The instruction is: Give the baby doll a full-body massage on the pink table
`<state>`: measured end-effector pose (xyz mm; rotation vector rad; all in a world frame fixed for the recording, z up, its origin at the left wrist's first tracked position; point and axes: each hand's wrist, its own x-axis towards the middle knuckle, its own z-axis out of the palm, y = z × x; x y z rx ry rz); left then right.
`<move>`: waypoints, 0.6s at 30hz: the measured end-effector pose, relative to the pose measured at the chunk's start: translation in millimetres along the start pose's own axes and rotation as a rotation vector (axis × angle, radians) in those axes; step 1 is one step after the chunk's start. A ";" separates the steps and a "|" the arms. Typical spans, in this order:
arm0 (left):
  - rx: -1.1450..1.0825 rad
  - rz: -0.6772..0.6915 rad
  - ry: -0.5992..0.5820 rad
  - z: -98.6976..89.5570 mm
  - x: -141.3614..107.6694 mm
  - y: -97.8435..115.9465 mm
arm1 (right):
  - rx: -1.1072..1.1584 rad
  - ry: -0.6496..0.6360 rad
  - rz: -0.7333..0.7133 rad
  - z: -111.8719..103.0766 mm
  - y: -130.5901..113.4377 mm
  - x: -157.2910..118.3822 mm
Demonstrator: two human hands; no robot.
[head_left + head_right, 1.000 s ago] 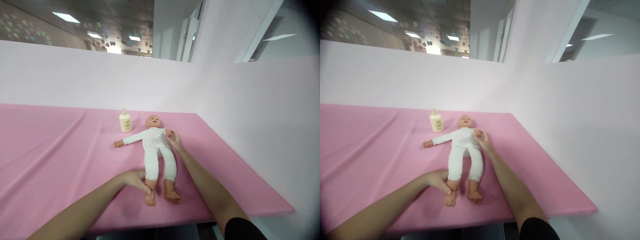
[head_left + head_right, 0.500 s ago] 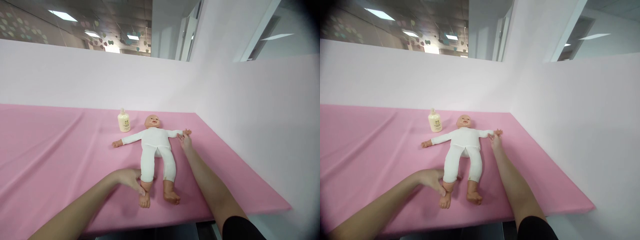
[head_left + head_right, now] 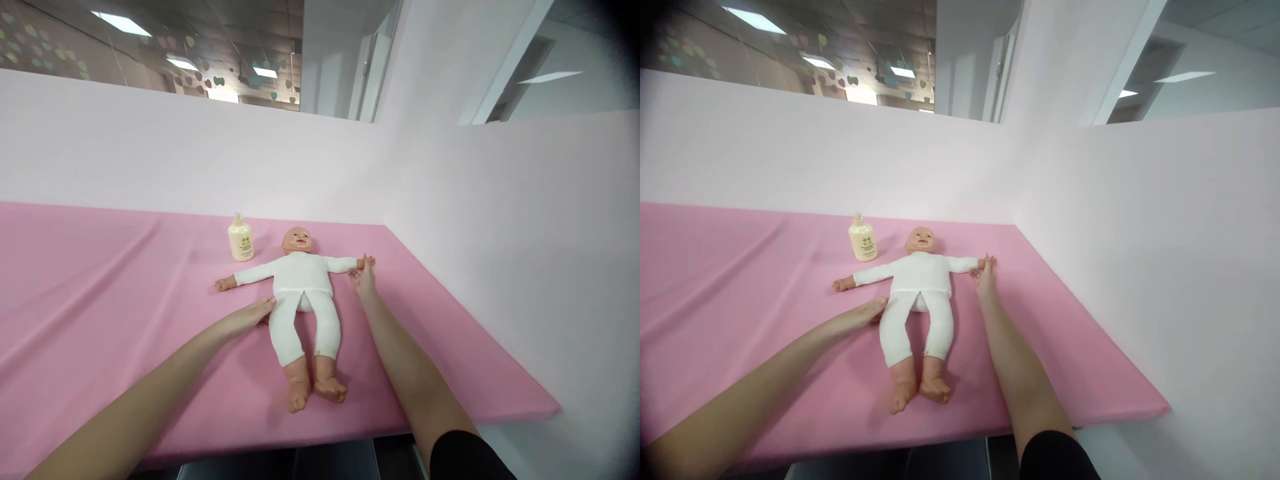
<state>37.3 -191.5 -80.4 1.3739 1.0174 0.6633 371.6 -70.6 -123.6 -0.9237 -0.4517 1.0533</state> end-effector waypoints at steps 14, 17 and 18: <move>0.140 -0.214 0.039 -5.5 5.2 18.0 | -0.045 -0.022 -0.005 7.1 -0.7 -3.7; 0.534 -0.206 0.071 -15.0 16.4 40.0 | -0.031 -0.002 0.024 7.4 -0.8 -1.9; 0.684 -0.160 0.170 -15.1 23.8 49.4 | -0.019 -0.004 0.025 7.2 -0.8 -1.5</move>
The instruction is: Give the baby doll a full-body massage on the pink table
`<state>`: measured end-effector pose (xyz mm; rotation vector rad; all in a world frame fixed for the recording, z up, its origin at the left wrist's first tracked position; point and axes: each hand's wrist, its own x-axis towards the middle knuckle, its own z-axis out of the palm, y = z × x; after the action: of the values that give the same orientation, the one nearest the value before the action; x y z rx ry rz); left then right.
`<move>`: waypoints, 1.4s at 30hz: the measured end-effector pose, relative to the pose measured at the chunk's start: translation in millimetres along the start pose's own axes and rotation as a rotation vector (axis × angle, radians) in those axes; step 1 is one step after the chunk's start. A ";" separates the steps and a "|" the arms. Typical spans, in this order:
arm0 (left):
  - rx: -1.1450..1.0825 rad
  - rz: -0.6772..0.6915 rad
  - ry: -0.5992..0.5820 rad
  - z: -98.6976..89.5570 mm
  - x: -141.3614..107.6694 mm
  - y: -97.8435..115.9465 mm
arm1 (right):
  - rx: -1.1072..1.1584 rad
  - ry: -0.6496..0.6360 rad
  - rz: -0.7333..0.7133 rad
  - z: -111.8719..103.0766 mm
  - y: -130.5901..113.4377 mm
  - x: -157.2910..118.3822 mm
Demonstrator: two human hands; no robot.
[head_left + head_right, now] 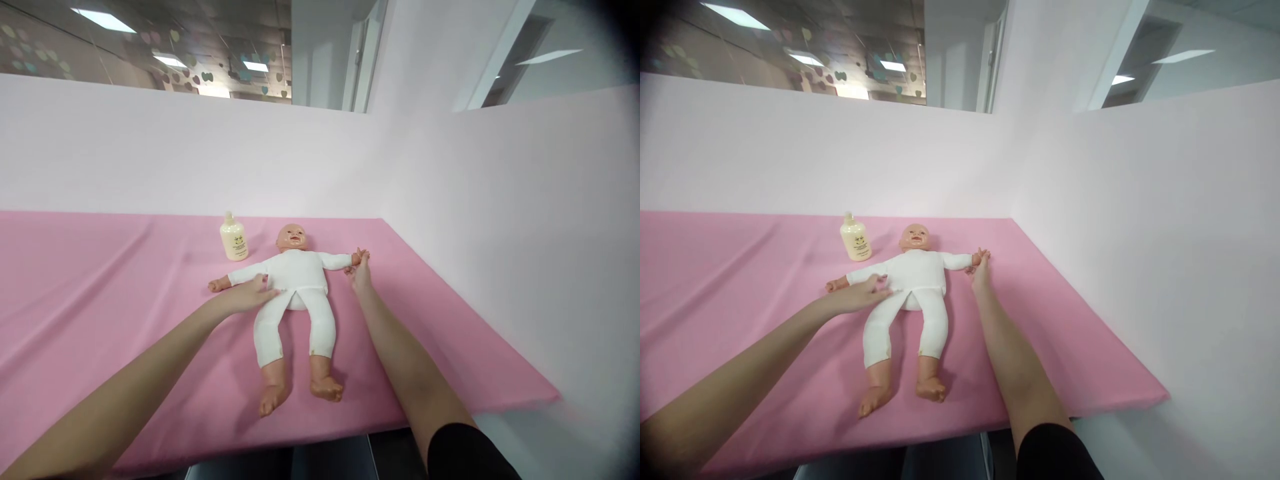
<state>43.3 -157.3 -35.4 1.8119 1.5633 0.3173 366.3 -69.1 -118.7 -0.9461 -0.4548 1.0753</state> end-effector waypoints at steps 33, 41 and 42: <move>-0.392 0.662 -0.093 138.2 186.2 129.4 | -0.281 -0.142 -0.166 6.6 10.7 -7.5; -0.565 0.660 -0.163 142.6 193.2 128.1 | -0.291 -0.216 -0.271 7.8 8.8 -15.1; -0.584 0.654 -0.165 142.1 193.0 128.3 | -0.300 -0.236 -0.286 7.5 8.2 -16.2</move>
<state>272.5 -28.2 -104.1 1.7522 0.6238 0.8086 349.4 -79.0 -119.5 -0.9827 -0.9379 0.8730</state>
